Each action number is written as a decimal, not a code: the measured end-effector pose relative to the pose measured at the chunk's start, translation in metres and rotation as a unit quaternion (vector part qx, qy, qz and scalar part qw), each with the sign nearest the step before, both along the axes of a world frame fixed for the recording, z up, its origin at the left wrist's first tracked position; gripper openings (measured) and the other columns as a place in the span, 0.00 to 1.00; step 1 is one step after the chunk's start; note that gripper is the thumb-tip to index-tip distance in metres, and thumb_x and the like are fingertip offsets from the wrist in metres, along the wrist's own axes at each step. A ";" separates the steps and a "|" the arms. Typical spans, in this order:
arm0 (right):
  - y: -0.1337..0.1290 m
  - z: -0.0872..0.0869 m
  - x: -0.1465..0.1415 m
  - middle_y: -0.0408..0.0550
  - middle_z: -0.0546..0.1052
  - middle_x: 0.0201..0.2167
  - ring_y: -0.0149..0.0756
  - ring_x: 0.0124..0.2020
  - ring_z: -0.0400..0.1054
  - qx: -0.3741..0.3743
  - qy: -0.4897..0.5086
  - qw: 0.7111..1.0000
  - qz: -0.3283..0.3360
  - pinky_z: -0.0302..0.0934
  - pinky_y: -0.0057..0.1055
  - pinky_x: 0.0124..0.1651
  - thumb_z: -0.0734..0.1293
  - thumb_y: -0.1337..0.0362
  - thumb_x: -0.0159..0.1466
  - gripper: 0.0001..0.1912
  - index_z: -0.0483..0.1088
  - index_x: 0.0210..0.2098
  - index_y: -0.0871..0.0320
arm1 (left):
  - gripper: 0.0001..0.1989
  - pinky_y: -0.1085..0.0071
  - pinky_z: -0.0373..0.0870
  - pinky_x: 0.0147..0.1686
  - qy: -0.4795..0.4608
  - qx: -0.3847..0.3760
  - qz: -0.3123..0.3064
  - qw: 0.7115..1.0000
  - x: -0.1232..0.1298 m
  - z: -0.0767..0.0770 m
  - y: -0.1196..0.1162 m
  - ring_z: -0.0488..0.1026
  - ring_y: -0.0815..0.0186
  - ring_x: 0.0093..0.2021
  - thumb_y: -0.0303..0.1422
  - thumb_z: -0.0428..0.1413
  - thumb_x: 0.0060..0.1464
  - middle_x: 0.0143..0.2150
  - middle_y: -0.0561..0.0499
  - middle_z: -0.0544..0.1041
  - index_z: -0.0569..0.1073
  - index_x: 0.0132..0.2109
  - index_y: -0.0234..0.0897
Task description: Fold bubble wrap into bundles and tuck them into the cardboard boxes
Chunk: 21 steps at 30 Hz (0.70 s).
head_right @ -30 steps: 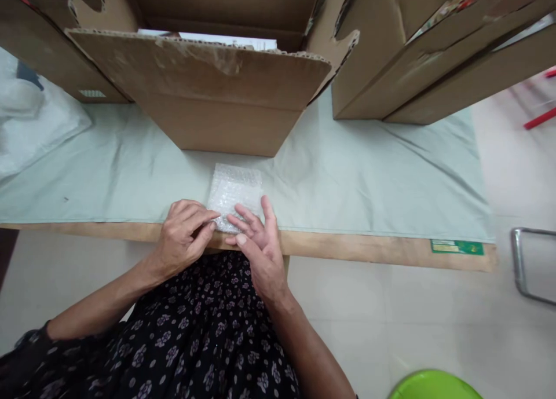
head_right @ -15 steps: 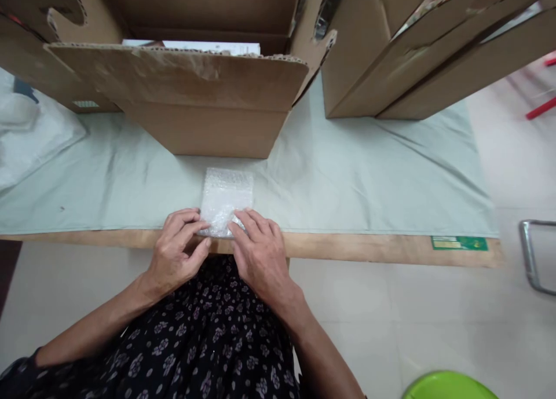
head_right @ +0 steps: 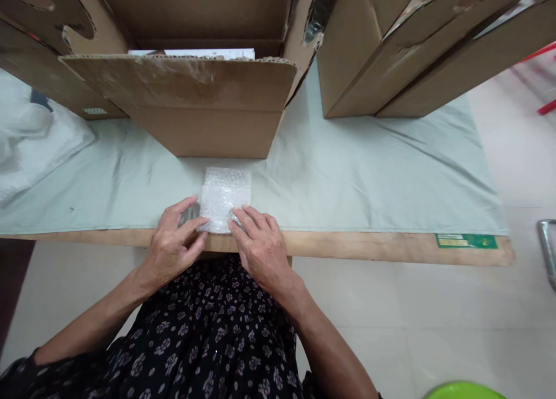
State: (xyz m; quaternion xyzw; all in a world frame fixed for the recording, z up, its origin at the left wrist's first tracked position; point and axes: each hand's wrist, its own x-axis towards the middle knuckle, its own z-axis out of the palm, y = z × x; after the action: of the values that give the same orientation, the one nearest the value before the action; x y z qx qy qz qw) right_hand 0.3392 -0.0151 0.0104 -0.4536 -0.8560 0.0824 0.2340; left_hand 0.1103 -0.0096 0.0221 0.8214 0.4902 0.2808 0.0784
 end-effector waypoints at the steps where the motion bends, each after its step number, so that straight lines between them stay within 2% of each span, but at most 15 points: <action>1: 0.002 0.001 0.001 0.53 0.79 0.61 0.48 0.63 0.71 0.011 0.014 1.000 0.004 0.65 0.46 0.56 0.62 0.76 0.69 0.19 0.76 0.55 0.57 | 0.10 0.45 0.78 0.57 -0.012 0.009 -0.010 1.000 0.000 0.002 0.001 0.74 0.47 0.63 0.21 0.59 0.60 0.63 0.34 0.73 0.77 0.48 0.35; 4: 0.006 0.006 0.001 0.49 0.84 0.50 0.41 0.52 0.76 0.001 0.077 0.997 0.006 0.66 0.42 0.52 0.62 0.75 0.72 0.16 0.77 0.51 0.56 | 0.07 0.47 0.77 0.57 -0.077 0.011 -0.026 0.997 0.001 0.009 0.002 0.75 0.50 0.61 0.22 0.60 0.60 0.59 0.38 0.78 0.78 0.43 0.36; 6: 0.009 0.010 0.000 0.47 0.85 0.42 0.38 0.43 0.77 -0.040 0.118 0.992 -0.003 0.67 0.40 0.49 0.62 0.70 0.74 0.14 0.79 0.49 0.55 | 0.06 0.51 0.79 0.54 -0.122 -0.008 -0.022 0.992 0.002 0.012 0.003 0.79 0.54 0.56 0.23 0.59 0.60 0.49 0.43 0.83 0.78 0.42 0.38; 8: 0.010 0.012 -0.001 0.46 0.85 0.40 0.37 0.40 0.77 -0.069 0.144 0.987 -0.025 0.68 0.39 0.47 0.62 0.66 0.75 0.13 0.79 0.49 0.54 | 0.05 0.57 0.79 0.48 -0.137 -0.030 -0.004 0.990 0.003 0.014 0.006 0.81 0.58 0.46 0.25 0.59 0.62 0.38 0.49 0.84 0.78 0.41 0.39; 10: 0.009 0.014 -0.001 0.49 0.84 0.44 0.38 0.43 0.78 -0.056 0.155 0.984 -0.064 0.69 0.39 0.48 0.63 0.64 0.75 0.13 0.78 0.52 0.54 | 0.05 0.61 0.78 0.42 -0.126 -0.049 0.028 0.990 0.004 0.012 0.011 0.79 0.62 0.38 0.27 0.58 0.64 0.34 0.51 0.83 0.79 0.41 0.38; 13: 0.006 0.017 -0.001 0.52 0.82 0.50 0.43 0.49 0.77 0.021 0.133 0.983 -0.122 0.68 0.42 0.50 0.66 0.63 0.73 0.13 0.76 0.55 0.53 | 0.07 0.63 0.76 0.39 -0.107 -0.064 0.059 0.990 0.006 0.006 0.020 0.78 0.64 0.35 0.31 0.56 0.66 0.35 0.50 0.84 0.79 0.41 0.38; 16: 0.004 0.015 -0.003 0.51 0.81 0.53 0.45 0.53 0.75 0.059 0.070 0.991 -0.097 0.66 0.43 0.53 0.68 0.64 0.71 0.11 0.75 0.52 0.51 | 0.08 0.63 0.75 0.40 -0.093 -0.059 0.065 0.992 0.009 -0.002 0.031 0.78 0.64 0.34 0.32 0.56 0.66 0.36 0.49 0.85 0.80 0.42 0.38; 19: 0.010 0.008 -0.007 0.52 0.81 0.55 0.46 0.56 0.73 0.038 0.016 0.998 -0.043 0.64 0.44 0.55 0.67 0.66 0.72 0.12 0.75 0.54 0.54 | 0.08 0.65 0.75 0.39 -0.087 -0.065 0.078 0.991 0.011 -0.006 0.038 0.76 0.66 0.31 0.32 0.57 0.65 0.33 0.50 0.82 0.80 0.45 0.37; 21: 0.016 0.004 -0.009 0.52 0.82 0.52 0.45 0.54 0.74 0.018 0.017 0.999 -0.041 0.64 0.44 0.54 0.66 0.67 0.73 0.12 0.76 0.54 0.56 | 0.10 0.68 0.75 0.37 -0.117 -0.079 0.093 0.986 0.011 -0.003 0.039 0.73 0.68 0.30 0.34 0.58 0.64 0.33 0.52 0.80 0.79 0.49 0.36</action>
State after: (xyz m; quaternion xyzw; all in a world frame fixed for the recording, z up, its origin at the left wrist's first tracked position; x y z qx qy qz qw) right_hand 0.3301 0.0012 0.0143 -0.4821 -0.8342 0.0647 0.2597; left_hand 0.1211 0.0291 0.0189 0.7251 0.5722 0.3418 0.1732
